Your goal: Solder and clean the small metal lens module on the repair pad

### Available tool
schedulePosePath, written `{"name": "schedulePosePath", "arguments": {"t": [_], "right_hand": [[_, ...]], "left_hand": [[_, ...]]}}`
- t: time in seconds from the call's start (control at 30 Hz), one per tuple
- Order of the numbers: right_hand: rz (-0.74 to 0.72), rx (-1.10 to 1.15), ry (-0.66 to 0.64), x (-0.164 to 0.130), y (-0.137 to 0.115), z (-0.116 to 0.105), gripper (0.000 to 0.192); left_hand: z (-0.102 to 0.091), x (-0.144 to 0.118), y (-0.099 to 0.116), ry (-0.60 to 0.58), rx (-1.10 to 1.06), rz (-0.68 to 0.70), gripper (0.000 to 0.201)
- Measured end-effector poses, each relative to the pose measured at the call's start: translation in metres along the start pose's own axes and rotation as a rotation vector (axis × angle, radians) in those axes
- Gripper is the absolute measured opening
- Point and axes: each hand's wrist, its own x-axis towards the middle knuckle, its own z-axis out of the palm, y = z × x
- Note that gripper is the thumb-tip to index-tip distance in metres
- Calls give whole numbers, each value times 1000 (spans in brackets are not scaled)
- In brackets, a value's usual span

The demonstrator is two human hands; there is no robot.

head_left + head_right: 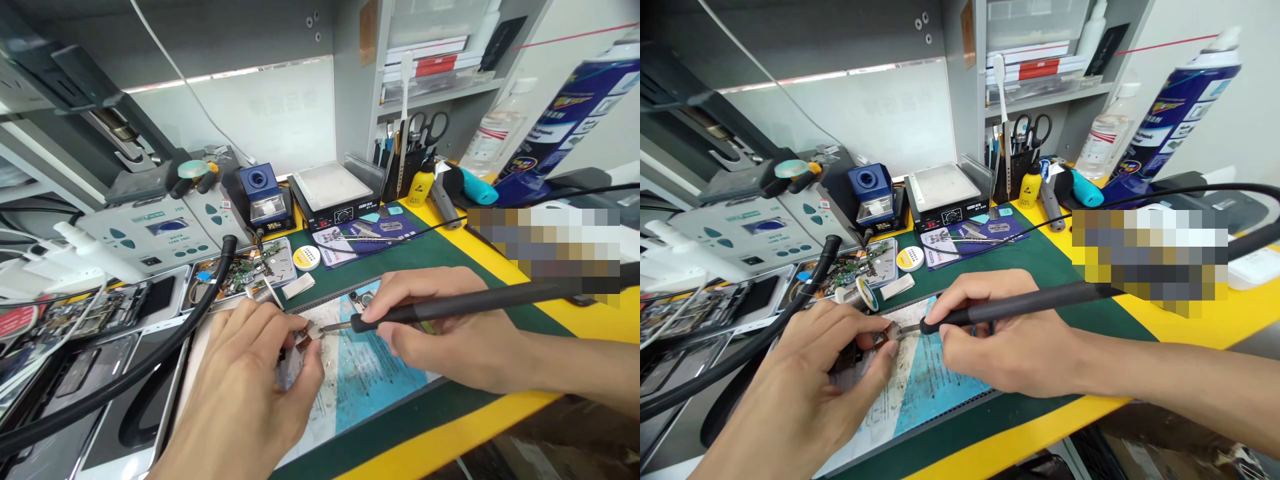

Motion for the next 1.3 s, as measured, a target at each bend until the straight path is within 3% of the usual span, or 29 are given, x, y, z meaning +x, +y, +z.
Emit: {"name": "schedulePosePath", "arguments": {"t": [0.3, 0.43, 0.6, 0.93, 1.17, 1.3], "right_hand": [[-152, -67, -56, -3, -1, -4, 19], [-302, -73, -11, -6, -1, -1, 18], [-503, -141, -54, -4, -5, 0, 23], [-572, -173, -59, -6, -6, 0, 29], [-579, -209, 11, -12, 15, 4, 33], [-645, -215, -48, -10, 22, 2, 36]], "left_hand": [[-2, 0, 1, -15, -18, -17, 8], [-2, 0, 1, -10, -29, -21, 9], [0, 0, 0, -4, -41, -36, 10], [0, 0, 0, -1, -27, -32, 9], [1, 0, -1, -12, -35, -41, 11], [2, 0, -1, -5, -37, -37, 11]]}}
